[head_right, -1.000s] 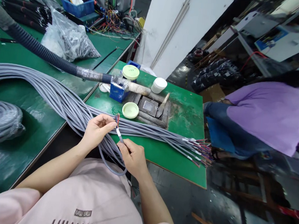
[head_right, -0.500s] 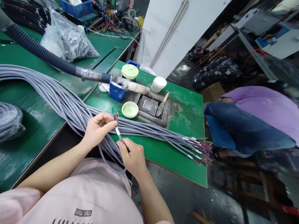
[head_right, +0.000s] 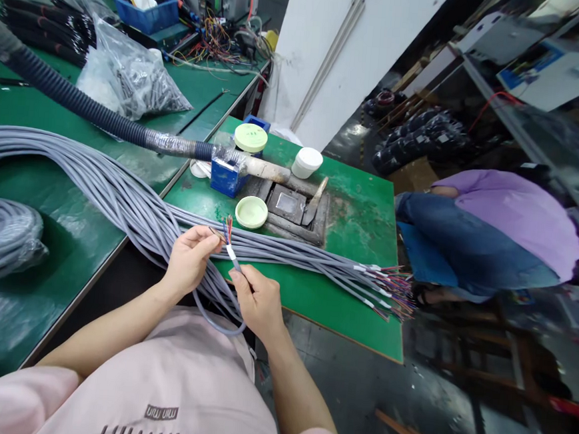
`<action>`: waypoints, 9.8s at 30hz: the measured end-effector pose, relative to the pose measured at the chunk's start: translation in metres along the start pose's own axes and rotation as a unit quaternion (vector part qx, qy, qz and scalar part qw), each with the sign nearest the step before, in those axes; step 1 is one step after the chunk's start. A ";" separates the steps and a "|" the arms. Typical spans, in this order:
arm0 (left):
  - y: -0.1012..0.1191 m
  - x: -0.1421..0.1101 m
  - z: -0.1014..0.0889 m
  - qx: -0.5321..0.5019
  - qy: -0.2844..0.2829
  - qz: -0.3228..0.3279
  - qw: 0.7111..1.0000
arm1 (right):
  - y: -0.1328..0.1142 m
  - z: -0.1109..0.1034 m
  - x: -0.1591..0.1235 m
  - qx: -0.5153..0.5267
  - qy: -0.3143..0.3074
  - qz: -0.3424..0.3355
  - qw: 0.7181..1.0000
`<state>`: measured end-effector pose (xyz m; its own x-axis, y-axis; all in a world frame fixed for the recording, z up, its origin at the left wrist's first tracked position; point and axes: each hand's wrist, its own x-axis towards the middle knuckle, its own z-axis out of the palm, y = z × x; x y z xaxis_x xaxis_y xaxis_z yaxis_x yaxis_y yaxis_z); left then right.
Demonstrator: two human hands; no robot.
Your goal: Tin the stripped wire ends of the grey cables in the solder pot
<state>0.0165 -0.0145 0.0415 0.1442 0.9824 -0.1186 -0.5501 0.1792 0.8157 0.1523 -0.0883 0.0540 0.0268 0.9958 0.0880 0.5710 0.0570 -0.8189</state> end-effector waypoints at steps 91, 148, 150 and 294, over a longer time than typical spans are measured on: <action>-0.015 -0.001 0.005 0.030 -0.091 -0.068 0.993 | 0.013 -0.002 0.023 0.122 0.007 -0.004 0.993; -0.010 0.027 -0.039 0.428 -0.101 0.410 0.799 | 0.030 -0.076 0.167 -0.423 -0.035 0.051 0.904; -0.011 0.027 -0.040 0.430 -0.103 0.408 0.799 | 0.046 -0.087 0.171 -0.432 -0.004 0.086 0.898; -0.038 0.012 0.016 -0.017 -0.093 0.080 0.992 | 0.011 -0.016 0.041 0.256 0.024 0.082 0.963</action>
<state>0.0524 -0.0109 0.0180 0.2001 0.9724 0.1201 -0.6044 0.0260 0.7962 0.1728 -0.0479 0.0578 0.1278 0.9905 -0.0504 0.0775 -0.0606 -0.9951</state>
